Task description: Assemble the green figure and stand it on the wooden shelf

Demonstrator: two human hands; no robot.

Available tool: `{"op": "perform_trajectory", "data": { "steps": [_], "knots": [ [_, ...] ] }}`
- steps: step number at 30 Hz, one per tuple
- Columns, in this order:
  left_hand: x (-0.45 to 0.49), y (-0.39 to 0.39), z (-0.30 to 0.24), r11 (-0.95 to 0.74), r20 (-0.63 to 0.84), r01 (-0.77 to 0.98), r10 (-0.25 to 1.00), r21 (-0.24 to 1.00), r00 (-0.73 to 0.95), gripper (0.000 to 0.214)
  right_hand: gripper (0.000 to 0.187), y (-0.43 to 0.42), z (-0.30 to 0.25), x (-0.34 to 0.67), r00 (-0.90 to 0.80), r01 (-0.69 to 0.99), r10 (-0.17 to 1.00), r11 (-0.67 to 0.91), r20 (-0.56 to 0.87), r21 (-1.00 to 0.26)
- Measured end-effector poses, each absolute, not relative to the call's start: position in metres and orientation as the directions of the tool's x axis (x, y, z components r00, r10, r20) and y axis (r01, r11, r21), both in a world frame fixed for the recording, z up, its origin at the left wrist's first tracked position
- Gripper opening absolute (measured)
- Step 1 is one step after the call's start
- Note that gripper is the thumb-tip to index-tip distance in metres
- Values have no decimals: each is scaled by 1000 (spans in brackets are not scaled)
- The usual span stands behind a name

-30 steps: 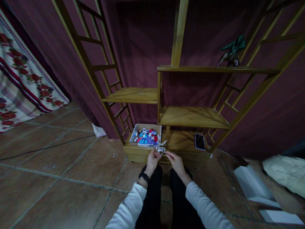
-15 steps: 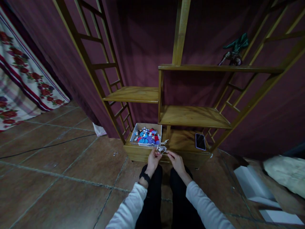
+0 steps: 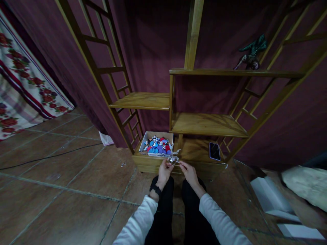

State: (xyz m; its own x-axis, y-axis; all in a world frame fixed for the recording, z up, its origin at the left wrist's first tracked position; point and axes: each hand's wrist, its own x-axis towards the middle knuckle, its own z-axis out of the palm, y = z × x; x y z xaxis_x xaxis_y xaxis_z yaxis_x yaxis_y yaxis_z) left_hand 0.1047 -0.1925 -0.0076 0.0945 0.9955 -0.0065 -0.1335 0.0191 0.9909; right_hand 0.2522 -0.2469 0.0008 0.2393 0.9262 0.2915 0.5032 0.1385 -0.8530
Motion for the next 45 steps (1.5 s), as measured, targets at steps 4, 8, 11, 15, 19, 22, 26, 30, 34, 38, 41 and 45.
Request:
{"op": "perform_trajectory", "data": {
  "steps": [4,8,11,15,19,22,26,30,34,38,41,45],
  "knots": [
    [104,-192,-8,26,-12,-138,994,990,107,52,27,-248,2,252,243,507,927,131,287,-852],
    [104,-193,-6,32,-18,-130,994,991,109,52,28,-247,-1,253,246,514,930,113,272,-851],
    [104,-193,-6,9,3,-121,995,993,99,51,28,-247,-3,253,251,514,927,117,280,-850],
    [104,-194,-9,-34,44,-91,994,995,102,47,28,-246,-4,253,255,510,925,120,283,-852],
    [105,-196,-11,-79,90,-92,990,993,112,44,29,-246,-4,253,250,516,925,123,286,-848],
    [106,-197,-11,-87,94,-73,990,994,102,44,29,-246,-4,253,248,525,926,118,284,-843],
    [105,-195,-12,-80,85,-51,991,995,101,46,30,-248,-4,253,249,527,930,106,272,-844],
    [104,-193,-15,-80,84,-38,990,996,116,50,30,-250,0,252,238,531,923,135,301,-836],
    [105,-193,-13,-61,64,-33,993,998,101,51,30,-251,2,251,239,544,911,162,337,-823],
    [105,-197,-9,-80,82,-23,993,997,90,50,30,-250,0,251,250,539,902,172,352,-825],
    [105,-201,-7,-122,121,3,989,993,89,48,29,-249,-2,252,249,527,902,180,352,-831],
    [105,-206,-6,-130,127,33,990,991,64,46,29,-248,-6,253,254,505,906,175,340,-845]
  ]
}}
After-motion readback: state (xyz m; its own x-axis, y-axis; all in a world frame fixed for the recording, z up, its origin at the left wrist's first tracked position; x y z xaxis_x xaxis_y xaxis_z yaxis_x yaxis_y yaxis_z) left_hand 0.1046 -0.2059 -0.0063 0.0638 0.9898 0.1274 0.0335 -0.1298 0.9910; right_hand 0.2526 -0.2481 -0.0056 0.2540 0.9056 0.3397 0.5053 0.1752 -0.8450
